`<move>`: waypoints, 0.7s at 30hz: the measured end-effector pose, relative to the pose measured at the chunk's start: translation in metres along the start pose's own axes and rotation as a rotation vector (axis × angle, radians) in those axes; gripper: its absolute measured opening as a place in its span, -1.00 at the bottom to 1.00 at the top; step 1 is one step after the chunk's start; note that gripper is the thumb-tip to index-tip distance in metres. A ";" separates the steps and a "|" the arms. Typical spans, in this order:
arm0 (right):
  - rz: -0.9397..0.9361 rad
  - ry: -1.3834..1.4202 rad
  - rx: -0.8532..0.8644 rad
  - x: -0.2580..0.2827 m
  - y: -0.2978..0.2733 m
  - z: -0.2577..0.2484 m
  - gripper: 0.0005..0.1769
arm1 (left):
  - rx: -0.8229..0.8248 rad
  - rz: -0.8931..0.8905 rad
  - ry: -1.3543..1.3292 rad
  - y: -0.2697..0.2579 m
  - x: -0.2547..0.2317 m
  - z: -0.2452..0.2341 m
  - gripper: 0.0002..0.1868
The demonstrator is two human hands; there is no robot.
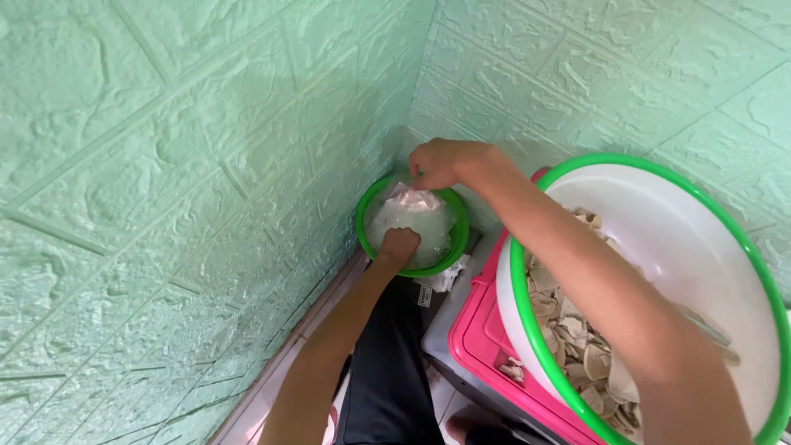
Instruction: Packaging and weighing dry snack crackers into plastic bags using a spoon and a digital scale.
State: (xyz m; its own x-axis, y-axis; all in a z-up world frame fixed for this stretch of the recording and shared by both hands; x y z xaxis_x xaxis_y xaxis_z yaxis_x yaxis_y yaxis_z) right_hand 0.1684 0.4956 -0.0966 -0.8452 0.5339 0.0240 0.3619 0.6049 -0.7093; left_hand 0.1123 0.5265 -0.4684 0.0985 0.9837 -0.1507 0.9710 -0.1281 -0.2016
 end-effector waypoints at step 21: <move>0.084 0.415 -0.857 -0.069 -0.232 0.042 -0.65 | -0.856 0.092 -1.130 -0.074 -0.032 -0.335 -0.59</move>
State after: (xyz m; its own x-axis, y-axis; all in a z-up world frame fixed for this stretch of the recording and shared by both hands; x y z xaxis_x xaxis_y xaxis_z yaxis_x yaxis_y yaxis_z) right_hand 0.1267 0.2936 0.0371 -0.6564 0.6622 0.3614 0.7189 0.6943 0.0335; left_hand 0.1099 0.5473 -0.1242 0.3391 0.2953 -0.8932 0.8407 0.3310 0.4286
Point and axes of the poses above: each hand's wrist, its own y-axis towards the middle knuckle, its own z-axis out of the palm, x = y × z, the point moved 1 cm from there along y, towards the middle knuckle, and after that the axes turned 11 degrees about x, right-handed, at the moved point
